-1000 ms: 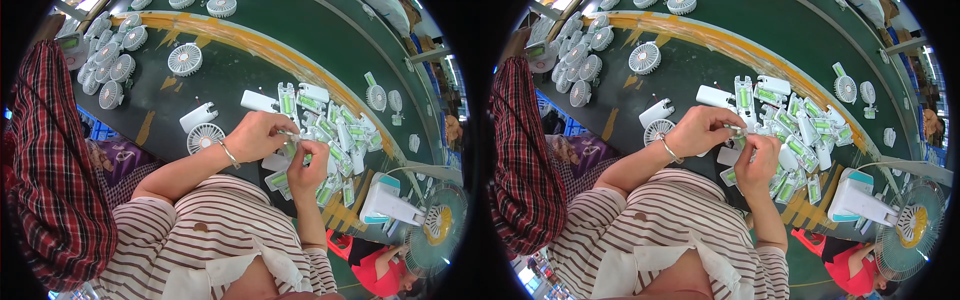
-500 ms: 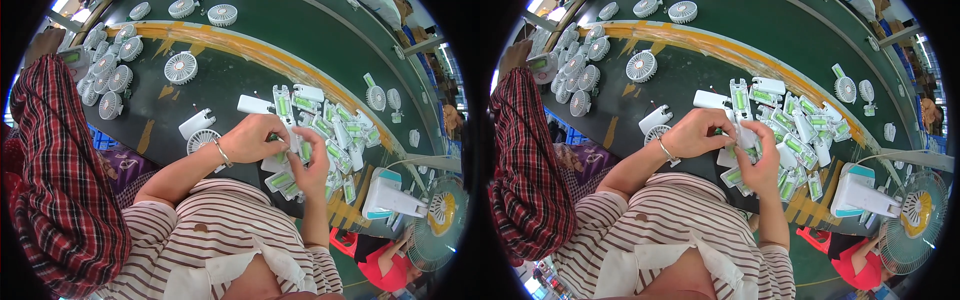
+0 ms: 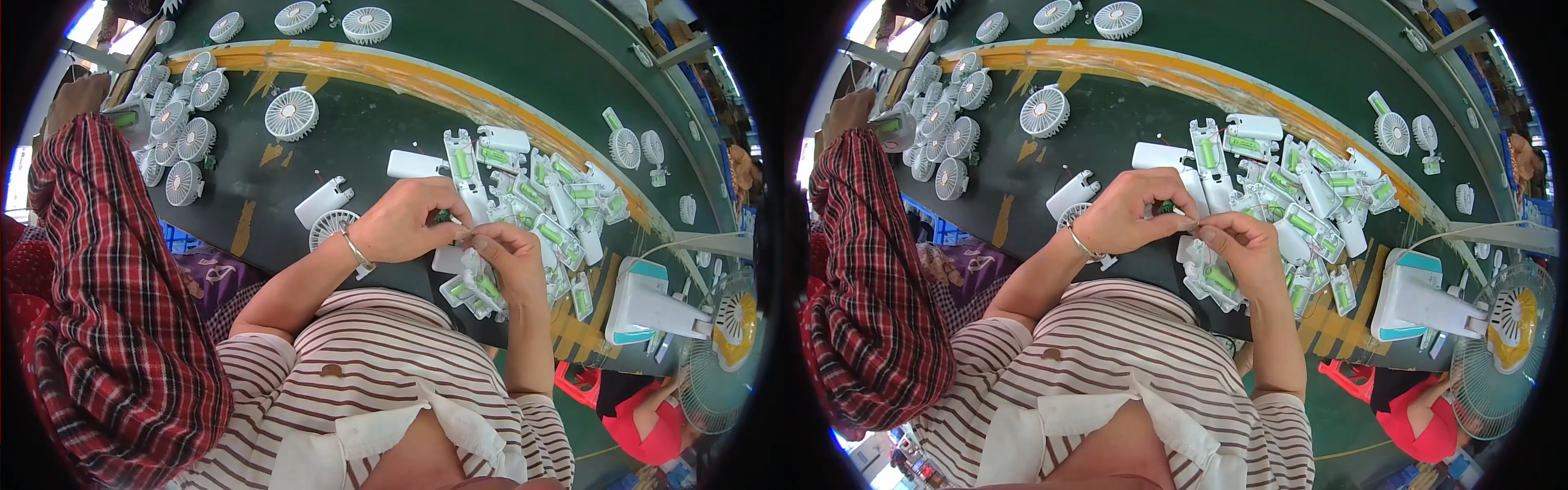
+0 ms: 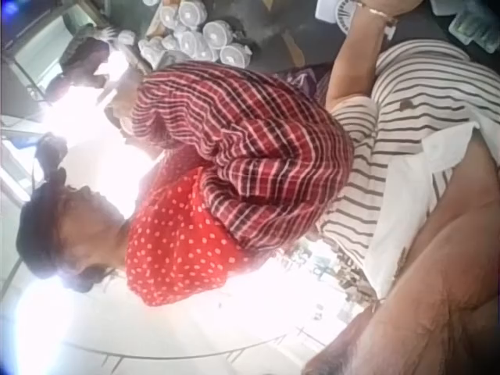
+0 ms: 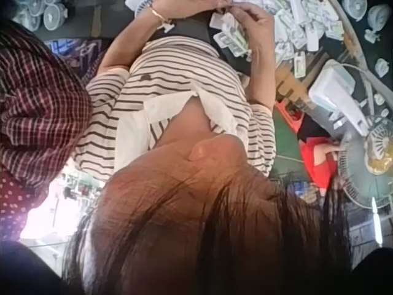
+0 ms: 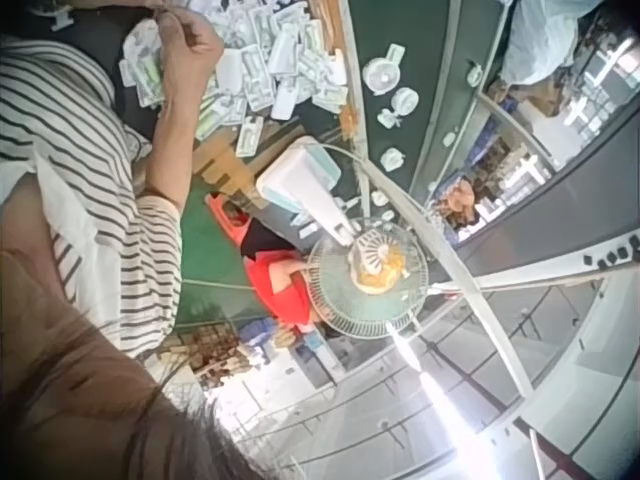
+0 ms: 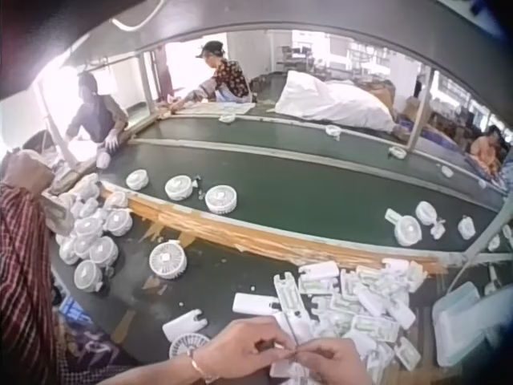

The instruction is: The person assembles portable fans by connecting and testing circuit boards and LED lights with battery components by hand, fitting the parts together, and placing the fan assemblies onto the conveyor belt.

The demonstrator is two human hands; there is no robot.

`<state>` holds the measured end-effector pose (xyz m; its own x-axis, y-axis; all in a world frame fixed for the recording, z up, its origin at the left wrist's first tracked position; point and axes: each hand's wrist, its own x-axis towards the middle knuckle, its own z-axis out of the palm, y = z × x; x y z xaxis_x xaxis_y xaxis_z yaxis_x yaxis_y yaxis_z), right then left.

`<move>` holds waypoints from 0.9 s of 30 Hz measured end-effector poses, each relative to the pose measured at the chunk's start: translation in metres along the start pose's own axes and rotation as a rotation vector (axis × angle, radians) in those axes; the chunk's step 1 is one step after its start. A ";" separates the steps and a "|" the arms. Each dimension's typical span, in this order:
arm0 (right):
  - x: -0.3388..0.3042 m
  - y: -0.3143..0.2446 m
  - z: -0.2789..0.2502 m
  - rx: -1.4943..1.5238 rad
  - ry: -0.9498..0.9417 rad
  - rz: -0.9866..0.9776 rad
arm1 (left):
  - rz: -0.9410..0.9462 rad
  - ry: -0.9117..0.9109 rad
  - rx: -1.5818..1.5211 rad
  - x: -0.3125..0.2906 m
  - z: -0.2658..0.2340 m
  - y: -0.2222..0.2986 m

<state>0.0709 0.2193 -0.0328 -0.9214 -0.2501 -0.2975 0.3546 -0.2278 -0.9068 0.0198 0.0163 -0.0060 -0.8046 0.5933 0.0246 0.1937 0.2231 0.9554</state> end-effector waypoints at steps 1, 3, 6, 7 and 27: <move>0.000 -0.001 0.001 -0.040 0.048 -0.018 | -0.056 -0.003 0.012 0.001 -0.001 0.003; -0.001 -0.004 0.003 -0.075 0.101 -0.038 | -0.055 0.014 -0.051 0.001 0.006 -0.003; -0.004 -0.008 0.007 -0.164 0.183 -0.105 | -0.038 0.030 -0.152 0.001 0.009 -0.008; -0.005 -0.009 0.008 -0.258 0.206 -0.143 | -0.025 0.029 -0.193 0.001 0.008 -0.008; -0.006 -0.014 0.016 -0.558 0.254 -0.252 | -0.211 0.053 -0.303 0.001 0.012 -0.005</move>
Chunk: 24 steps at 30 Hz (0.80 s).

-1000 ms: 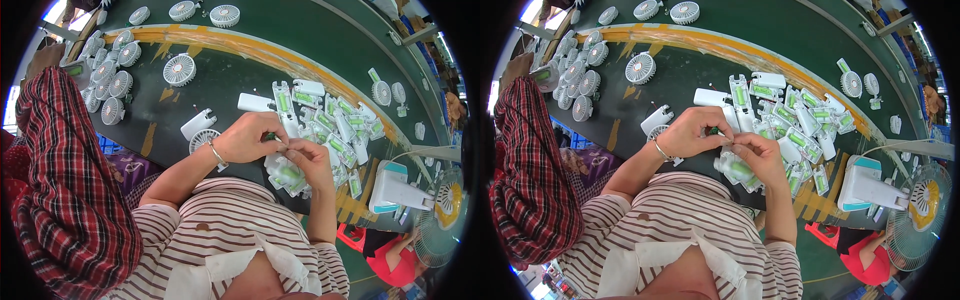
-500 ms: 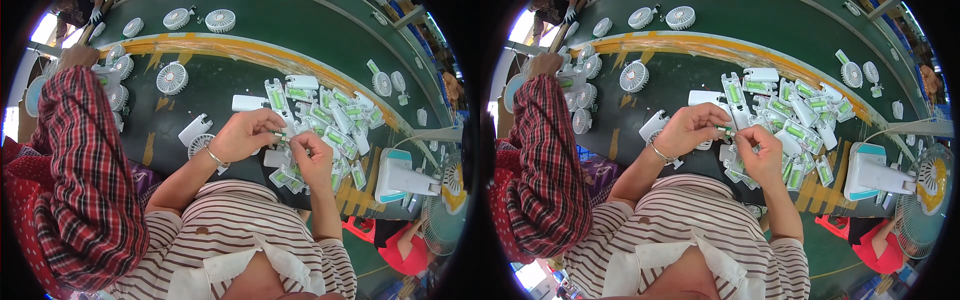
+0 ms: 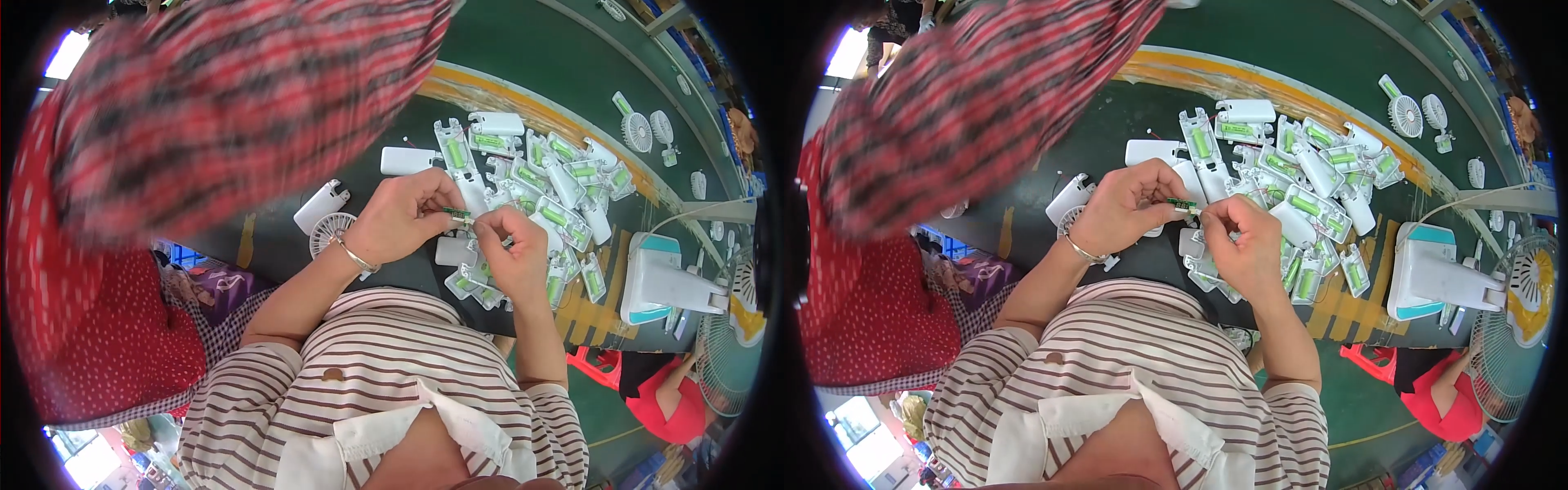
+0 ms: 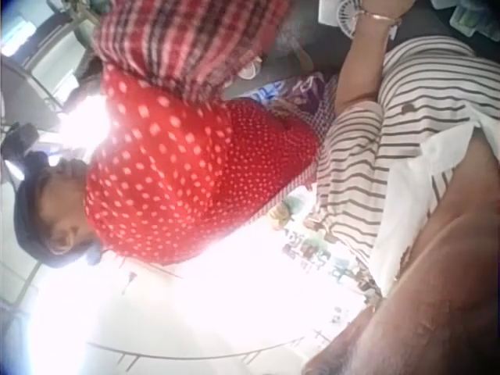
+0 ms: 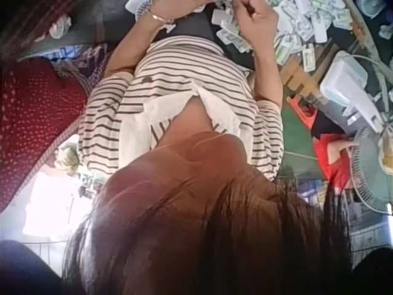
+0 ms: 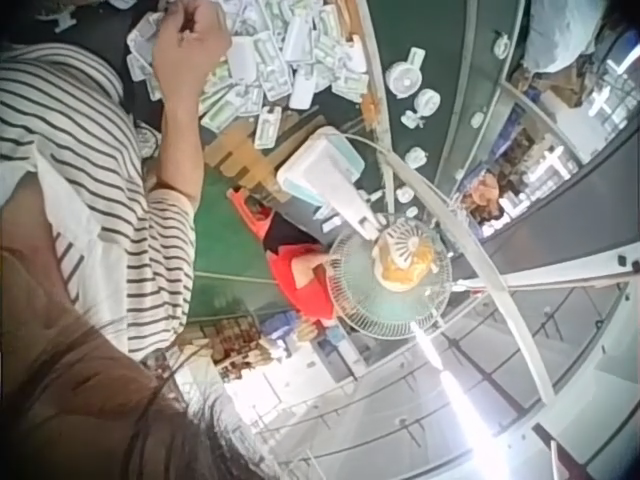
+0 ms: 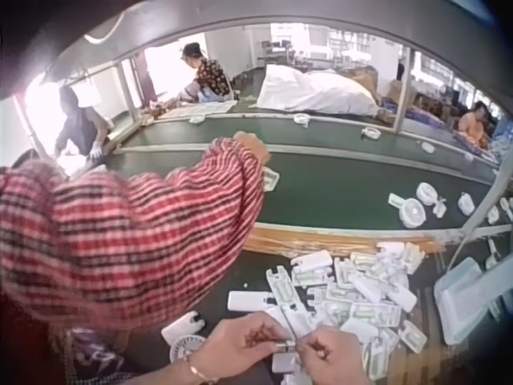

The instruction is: The person assembles portable fans by connecting and testing circuit boards and LED lights with battery components by hand, fitting the parts together, and placing the fan assemblies onto the conveyor belt.

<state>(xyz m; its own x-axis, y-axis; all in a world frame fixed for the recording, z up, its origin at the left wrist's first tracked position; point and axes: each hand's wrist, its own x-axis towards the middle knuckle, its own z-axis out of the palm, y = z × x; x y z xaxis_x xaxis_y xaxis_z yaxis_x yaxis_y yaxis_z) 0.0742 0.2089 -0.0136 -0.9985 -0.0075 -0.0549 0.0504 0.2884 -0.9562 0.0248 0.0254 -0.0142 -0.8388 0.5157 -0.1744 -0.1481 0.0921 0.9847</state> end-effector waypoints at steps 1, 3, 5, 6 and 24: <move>0.000 0.001 0.000 -0.033 0.001 -0.033 | 0.015 0.014 0.079 0.000 0.000 0.002; 0.002 0.003 0.000 -0.064 0.001 -0.063 | 0.017 0.017 0.087 -0.001 0.000 0.003; 0.006 0.007 -0.002 -0.092 -0.042 -0.172 | 0.018 0.021 0.096 0.000 -0.001 0.004; 0.008 0.010 -0.004 -0.089 -0.044 -0.168 | 0.008 0.004 0.063 0.001 -0.003 0.004; 0.012 0.011 0.012 -0.325 0.074 -0.299 | 0.158 0.040 0.331 0.005 0.000 -0.004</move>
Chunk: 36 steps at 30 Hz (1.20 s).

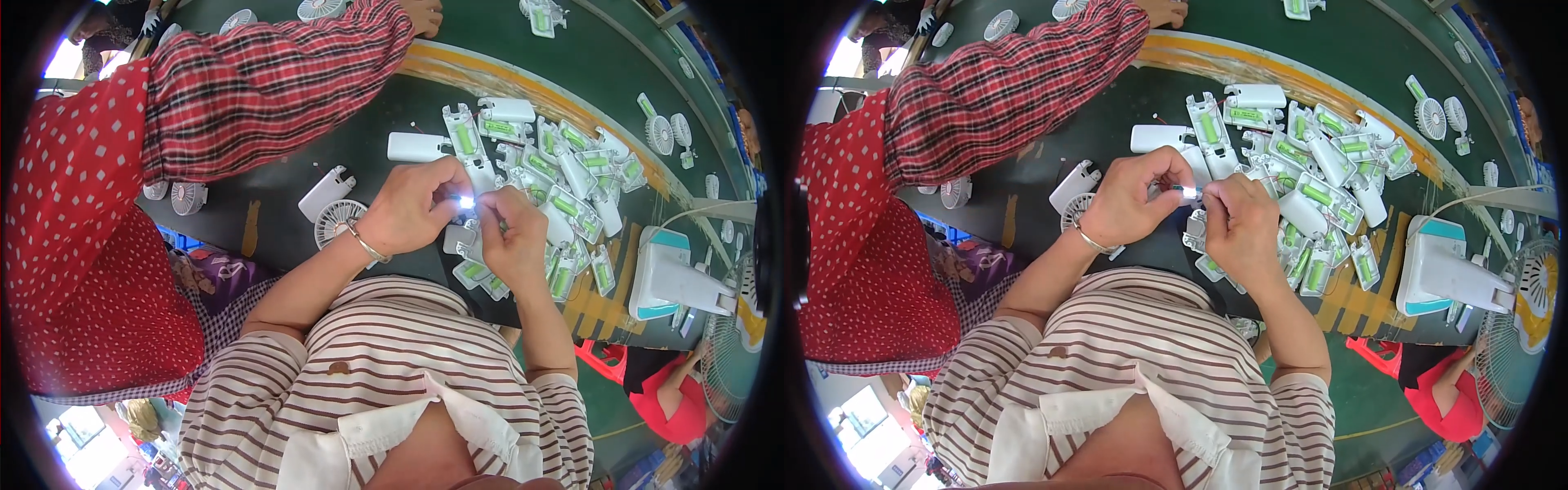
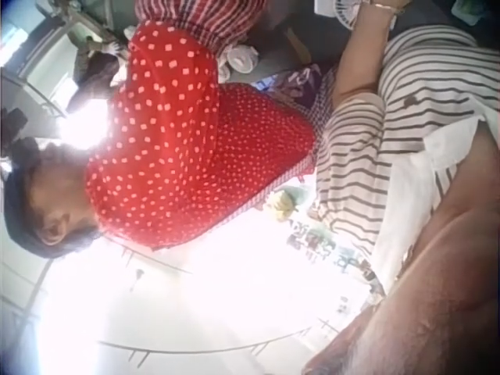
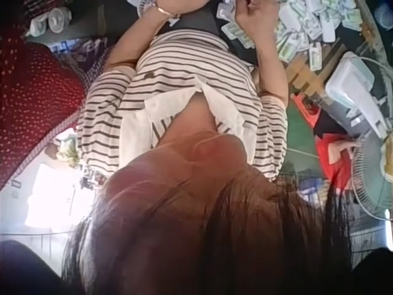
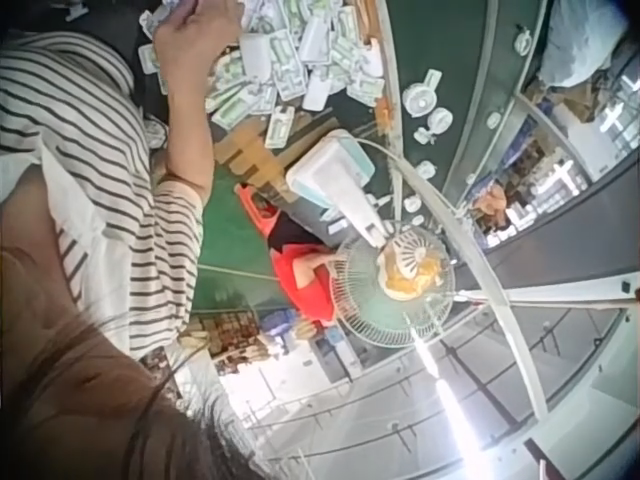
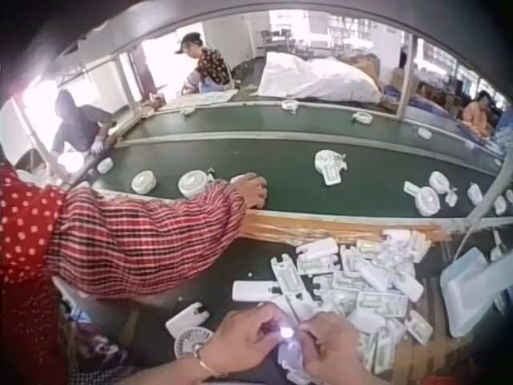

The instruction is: The person assembles portable fans by connecting and testing circuit boards and LED lights with battery components by hand, fitting the parts together, and placing the fan assemblies onto the conveyor belt.

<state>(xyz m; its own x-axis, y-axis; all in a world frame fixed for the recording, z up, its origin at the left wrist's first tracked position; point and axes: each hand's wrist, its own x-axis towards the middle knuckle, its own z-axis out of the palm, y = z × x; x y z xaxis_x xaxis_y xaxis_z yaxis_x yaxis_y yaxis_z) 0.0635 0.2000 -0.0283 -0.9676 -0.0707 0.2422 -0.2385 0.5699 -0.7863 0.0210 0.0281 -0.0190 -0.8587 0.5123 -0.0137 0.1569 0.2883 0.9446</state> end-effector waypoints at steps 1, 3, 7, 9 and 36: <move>0.000 -0.001 0.000 -0.001 0.002 -0.004 | 0.024 0.024 0.020 -0.001 0.002 0.000; 0.001 -0.002 -0.001 -0.076 -0.007 -0.019 | 0.064 0.054 0.046 0.000 0.003 0.000; 0.009 0.009 -0.020 0.190 0.013 0.108 | 0.024 0.096 -0.057 0.019 -0.002 0.015; 0.019 0.016 -0.041 0.248 0.217 0.113 | 0.174 0.189 -0.086 0.050 -0.009 0.016; 0.118 0.098 0.068 -0.650 -0.289 0.011 | -0.177 0.959 0.456 0.150 -0.109 -0.131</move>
<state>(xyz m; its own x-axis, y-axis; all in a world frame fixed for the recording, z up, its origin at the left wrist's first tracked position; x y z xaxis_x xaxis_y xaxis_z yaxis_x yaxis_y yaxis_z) -0.0797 0.1916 -0.1150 -0.9743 -0.2253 0.0046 -0.2183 0.9385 -0.2674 -0.1811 -0.0208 -0.1088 -0.8805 -0.3570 0.3119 -0.0101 0.6720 0.7405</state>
